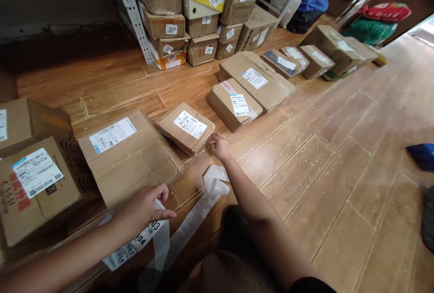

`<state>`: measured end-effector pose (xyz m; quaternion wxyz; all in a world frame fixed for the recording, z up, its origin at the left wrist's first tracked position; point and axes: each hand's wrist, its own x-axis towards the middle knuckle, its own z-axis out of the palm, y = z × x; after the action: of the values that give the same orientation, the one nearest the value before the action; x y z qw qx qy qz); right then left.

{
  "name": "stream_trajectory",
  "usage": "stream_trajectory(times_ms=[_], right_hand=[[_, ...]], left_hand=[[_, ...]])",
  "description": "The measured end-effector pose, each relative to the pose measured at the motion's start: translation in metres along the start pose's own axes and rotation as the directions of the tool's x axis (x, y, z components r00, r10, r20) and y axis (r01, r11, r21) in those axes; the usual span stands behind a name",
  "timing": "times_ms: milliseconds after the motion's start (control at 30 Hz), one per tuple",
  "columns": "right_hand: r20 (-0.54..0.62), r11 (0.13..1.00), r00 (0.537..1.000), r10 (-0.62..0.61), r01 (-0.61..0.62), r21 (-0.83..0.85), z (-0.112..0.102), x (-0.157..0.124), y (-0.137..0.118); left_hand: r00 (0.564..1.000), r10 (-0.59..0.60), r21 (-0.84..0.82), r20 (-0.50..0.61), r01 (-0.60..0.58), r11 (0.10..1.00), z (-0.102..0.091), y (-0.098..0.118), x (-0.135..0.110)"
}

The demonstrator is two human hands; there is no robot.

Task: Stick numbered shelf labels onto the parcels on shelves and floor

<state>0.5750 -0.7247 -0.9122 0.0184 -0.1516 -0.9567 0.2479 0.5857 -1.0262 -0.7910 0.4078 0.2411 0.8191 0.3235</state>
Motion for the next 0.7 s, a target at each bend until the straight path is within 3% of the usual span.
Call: stream_trajectory(times_ms=[167,300,467,600,700], right_hand=[[0.103,0.992,0.992,0.069,-0.057,-0.11,-0.001,0.001,-0.009],[0.166,0.993,0.982,-0.093,0.103,-0.054,0.001,-0.009,-0.029],[0.096,0.968,0.967,-0.238,0.228,0.106,-0.008,-0.021,-0.033],[-0.005,0.956,0.987,-0.162,0.159,0.245,-0.022,-0.043,-0.045],[0.106,0.83,0.962,-0.253,0.159,0.535,-0.03,-0.076,-0.082]], left_hand=[[0.99,-0.017,-0.247,-0.142,-0.019,0.969,0.002,0.003,0.003],[0.99,-0.02,-0.284,-0.137,-0.02,0.959,0.002,0.007,0.006],[0.993,-0.022,-0.328,-0.115,-0.017,0.945,0.005,-0.001,0.003],[0.964,-0.082,-0.35,-0.254,-0.013,0.937,0.006,-0.006,0.002],[0.902,-0.114,-0.375,-0.416,-0.056,0.925,0.009,0.001,0.006]])
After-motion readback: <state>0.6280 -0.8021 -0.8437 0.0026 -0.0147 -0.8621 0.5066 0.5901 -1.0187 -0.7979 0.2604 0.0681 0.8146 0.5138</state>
